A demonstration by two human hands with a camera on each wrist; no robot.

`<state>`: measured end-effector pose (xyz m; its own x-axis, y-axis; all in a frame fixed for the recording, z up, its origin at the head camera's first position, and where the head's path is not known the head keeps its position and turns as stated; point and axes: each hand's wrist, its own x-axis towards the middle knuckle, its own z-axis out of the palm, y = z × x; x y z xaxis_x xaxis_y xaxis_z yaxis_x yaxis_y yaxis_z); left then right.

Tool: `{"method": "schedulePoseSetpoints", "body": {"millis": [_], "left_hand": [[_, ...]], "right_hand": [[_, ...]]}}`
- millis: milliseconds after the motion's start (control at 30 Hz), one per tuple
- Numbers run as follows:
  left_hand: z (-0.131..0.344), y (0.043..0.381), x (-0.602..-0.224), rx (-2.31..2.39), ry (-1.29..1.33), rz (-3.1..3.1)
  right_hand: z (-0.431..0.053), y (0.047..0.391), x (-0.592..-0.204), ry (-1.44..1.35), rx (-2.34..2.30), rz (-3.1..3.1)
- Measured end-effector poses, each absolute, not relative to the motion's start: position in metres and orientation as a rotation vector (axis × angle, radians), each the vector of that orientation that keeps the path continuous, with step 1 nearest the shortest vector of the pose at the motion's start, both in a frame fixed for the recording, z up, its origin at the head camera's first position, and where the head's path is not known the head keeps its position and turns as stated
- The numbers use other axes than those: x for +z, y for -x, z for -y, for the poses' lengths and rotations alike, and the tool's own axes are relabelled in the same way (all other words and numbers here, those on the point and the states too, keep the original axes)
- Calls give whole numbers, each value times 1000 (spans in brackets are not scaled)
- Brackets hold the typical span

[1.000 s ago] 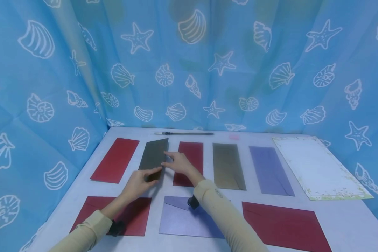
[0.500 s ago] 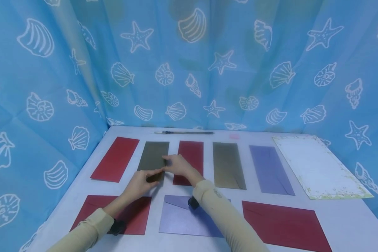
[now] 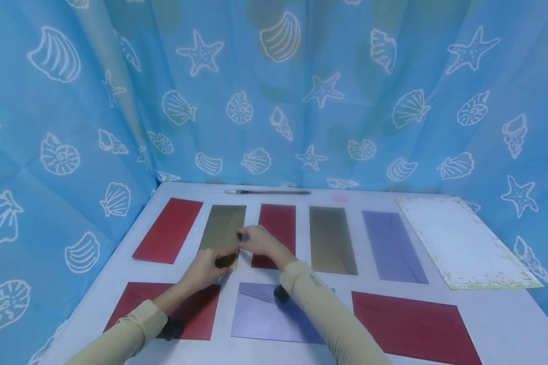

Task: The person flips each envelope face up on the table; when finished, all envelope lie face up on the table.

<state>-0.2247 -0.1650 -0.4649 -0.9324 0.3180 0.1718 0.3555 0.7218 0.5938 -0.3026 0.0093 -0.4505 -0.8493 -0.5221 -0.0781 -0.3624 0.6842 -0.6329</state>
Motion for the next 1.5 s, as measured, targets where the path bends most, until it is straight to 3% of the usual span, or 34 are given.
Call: {"method": "schedulePoseSetpoints", "body": {"millis": [433, 833, 1500], "left_hand": [[190, 213, -447, -1144, 473, 2921], [228, 196, -439, -1021, 537, 3058], [233, 206, -446, -1013, 442, 3128]], "right_hand": [[-17, 295, -440, 713, -943, -2631], [-18, 257, -429, 1224, -483, -2533], [-14, 254, -433, 1162, -477, -2545]]}}
